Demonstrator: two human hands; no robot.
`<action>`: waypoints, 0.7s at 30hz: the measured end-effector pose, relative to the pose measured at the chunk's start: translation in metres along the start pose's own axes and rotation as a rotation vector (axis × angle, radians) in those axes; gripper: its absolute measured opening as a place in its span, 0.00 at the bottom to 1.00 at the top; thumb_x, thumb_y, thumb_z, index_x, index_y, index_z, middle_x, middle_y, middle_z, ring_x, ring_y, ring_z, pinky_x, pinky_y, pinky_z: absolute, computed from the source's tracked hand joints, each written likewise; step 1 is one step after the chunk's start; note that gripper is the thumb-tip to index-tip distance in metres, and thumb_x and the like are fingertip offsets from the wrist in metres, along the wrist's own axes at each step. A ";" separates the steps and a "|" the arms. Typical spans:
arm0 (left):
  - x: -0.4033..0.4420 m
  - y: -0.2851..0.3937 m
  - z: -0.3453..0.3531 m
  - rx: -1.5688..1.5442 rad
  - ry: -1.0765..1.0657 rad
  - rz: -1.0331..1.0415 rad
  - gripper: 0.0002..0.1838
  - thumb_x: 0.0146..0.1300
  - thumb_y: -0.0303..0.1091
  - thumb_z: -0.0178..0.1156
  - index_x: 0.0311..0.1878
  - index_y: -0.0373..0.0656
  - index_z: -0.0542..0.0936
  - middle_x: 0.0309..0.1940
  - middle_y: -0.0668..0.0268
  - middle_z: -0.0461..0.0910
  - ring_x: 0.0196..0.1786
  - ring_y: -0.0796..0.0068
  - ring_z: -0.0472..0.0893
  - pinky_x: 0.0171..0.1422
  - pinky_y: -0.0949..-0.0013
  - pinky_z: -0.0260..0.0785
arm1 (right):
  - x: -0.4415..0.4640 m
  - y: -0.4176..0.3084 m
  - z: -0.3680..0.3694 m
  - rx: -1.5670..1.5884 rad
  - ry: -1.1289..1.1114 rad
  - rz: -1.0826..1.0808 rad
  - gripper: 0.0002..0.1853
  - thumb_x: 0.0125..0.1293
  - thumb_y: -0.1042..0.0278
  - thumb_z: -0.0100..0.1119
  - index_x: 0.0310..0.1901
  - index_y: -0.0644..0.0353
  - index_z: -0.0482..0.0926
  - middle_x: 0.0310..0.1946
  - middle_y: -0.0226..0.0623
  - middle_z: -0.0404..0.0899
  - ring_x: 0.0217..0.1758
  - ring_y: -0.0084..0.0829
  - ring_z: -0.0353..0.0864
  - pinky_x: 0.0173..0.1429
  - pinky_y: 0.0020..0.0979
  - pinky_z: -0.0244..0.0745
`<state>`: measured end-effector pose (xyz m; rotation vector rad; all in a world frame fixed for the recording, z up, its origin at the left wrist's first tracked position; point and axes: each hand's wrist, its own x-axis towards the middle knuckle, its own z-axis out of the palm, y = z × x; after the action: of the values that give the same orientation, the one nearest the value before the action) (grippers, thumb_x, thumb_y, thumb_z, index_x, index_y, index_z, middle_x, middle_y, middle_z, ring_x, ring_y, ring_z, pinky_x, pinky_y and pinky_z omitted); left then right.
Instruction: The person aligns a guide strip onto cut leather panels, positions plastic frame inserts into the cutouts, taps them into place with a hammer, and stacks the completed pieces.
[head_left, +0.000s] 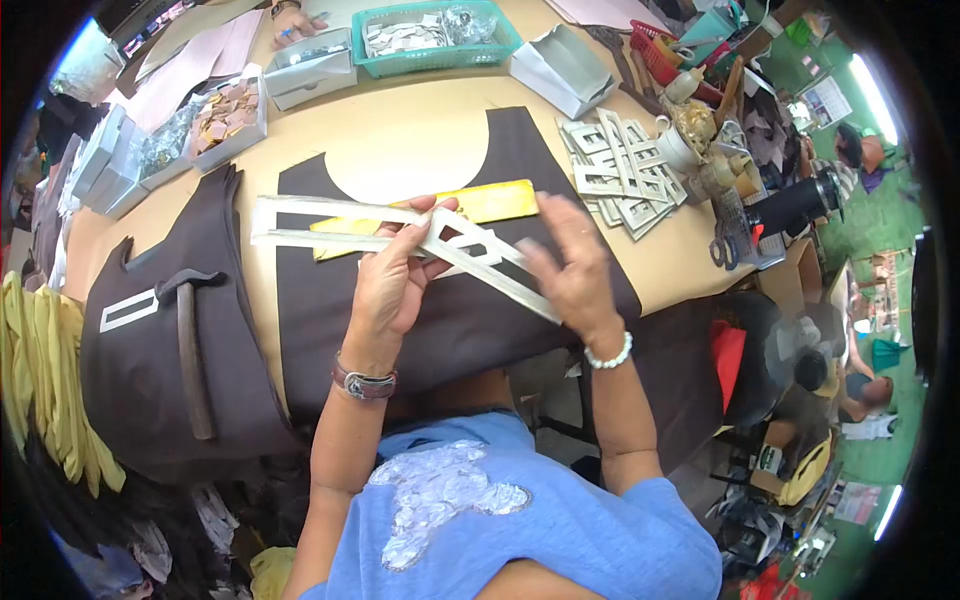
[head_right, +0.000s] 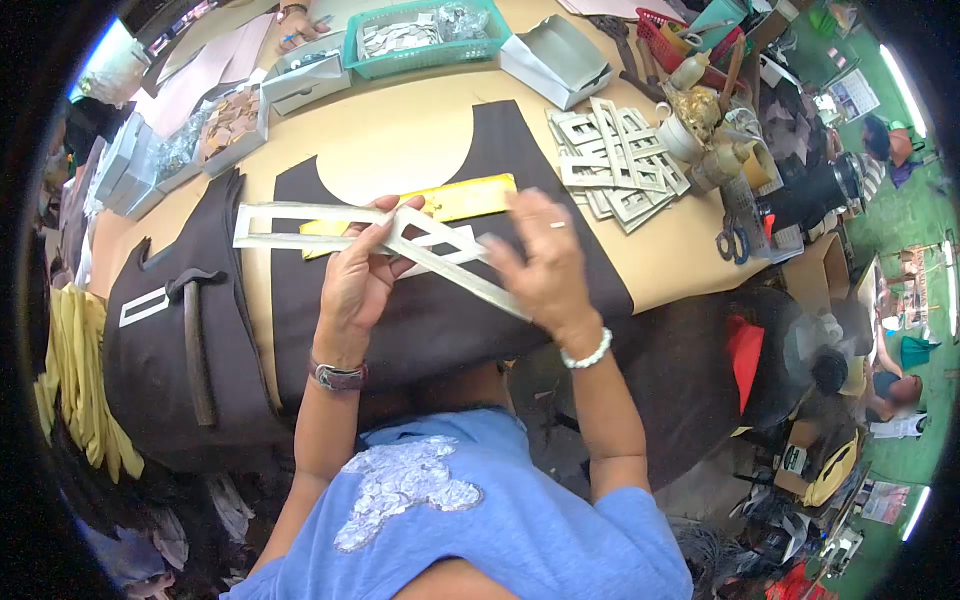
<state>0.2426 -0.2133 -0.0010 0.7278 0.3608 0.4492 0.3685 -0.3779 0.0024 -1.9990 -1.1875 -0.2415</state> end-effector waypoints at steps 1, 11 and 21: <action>-0.002 0.001 0.003 -0.039 -0.011 -0.010 0.14 0.69 0.30 0.48 0.55 0.38 0.69 0.56 0.49 0.73 0.55 0.60 0.77 0.53 0.60 0.78 | -0.002 -0.014 0.004 0.010 -0.034 -0.066 0.21 0.61 0.66 0.59 0.56 0.63 0.74 0.46 0.50 0.79 0.51 0.42 0.78 0.59 0.37 0.68; -0.009 0.035 -0.017 -0.042 0.131 0.083 0.20 0.69 0.30 0.44 0.62 0.34 0.64 0.62 0.50 0.66 0.64 0.56 0.68 0.63 0.53 0.70 | 0.003 0.048 -0.045 0.460 -0.038 0.497 0.17 0.65 0.67 0.58 0.53 0.66 0.76 0.32 0.27 0.77 0.31 0.13 0.69 0.34 0.20 0.68; -0.033 -0.010 0.011 0.204 -0.235 -0.310 0.21 0.62 0.30 0.52 0.58 0.33 0.70 0.40 0.52 0.81 0.35 0.72 0.83 0.40 0.75 0.75 | 0.047 0.114 -0.068 -0.507 0.107 0.258 0.28 0.69 0.53 0.47 0.60 0.70 0.67 0.51 0.54 0.75 0.54 0.48 0.75 0.57 0.40 0.69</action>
<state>0.2226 -0.2432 0.0045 0.8964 0.2935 0.0322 0.5014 -0.4244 0.0127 -2.5135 -0.8411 -0.5536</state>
